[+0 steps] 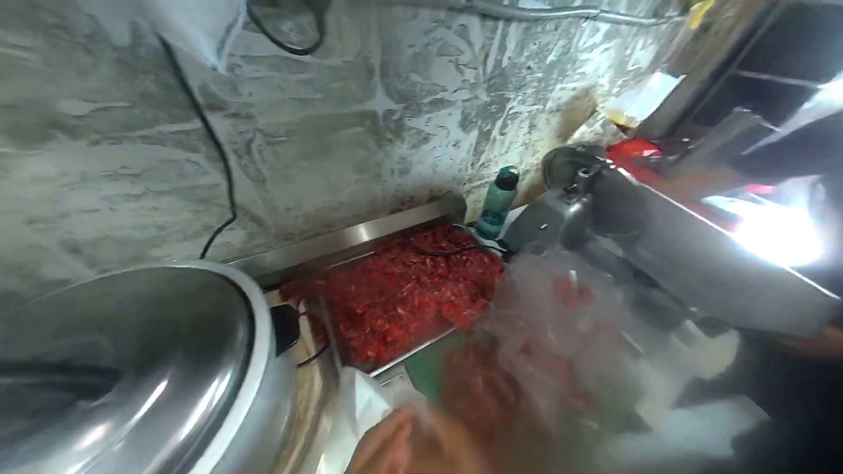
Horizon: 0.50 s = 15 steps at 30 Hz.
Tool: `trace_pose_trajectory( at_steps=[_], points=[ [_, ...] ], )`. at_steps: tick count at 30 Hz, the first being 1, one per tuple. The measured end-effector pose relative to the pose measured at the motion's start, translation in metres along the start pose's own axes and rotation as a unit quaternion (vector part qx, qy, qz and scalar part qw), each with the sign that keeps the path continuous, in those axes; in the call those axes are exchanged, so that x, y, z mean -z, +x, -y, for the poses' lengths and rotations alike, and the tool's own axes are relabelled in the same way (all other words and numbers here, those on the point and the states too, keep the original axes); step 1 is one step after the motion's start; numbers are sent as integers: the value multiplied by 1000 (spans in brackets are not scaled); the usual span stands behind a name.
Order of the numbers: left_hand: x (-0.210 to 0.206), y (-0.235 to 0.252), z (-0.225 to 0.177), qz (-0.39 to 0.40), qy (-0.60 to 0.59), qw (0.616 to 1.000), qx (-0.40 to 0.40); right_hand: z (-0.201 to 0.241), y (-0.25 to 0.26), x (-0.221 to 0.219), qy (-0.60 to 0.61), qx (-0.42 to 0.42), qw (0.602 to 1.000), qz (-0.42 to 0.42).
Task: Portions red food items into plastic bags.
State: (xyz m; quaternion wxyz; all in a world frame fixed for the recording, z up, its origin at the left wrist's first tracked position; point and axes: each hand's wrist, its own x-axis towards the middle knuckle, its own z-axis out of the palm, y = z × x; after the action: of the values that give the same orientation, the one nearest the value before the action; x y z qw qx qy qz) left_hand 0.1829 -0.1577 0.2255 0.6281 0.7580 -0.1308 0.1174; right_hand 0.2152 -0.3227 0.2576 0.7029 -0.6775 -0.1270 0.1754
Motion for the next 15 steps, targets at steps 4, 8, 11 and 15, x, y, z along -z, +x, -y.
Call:
trace_pose_trajectory(
  at_steps=[4,8,11,15],
  points=[
    [21,-5,18,-98,27,985,139,1,4,31,77,-23,992,-95],
    [40,-19,34,-88,4,968,236,-13,10,44,99,-87,981,-142],
    [45,-22,37,-197,49,954,222,-33,15,42,-28,-59,972,-225],
    [38,-20,32,-110,-26,985,128,-24,14,17,-168,10,984,-52]
  ],
)
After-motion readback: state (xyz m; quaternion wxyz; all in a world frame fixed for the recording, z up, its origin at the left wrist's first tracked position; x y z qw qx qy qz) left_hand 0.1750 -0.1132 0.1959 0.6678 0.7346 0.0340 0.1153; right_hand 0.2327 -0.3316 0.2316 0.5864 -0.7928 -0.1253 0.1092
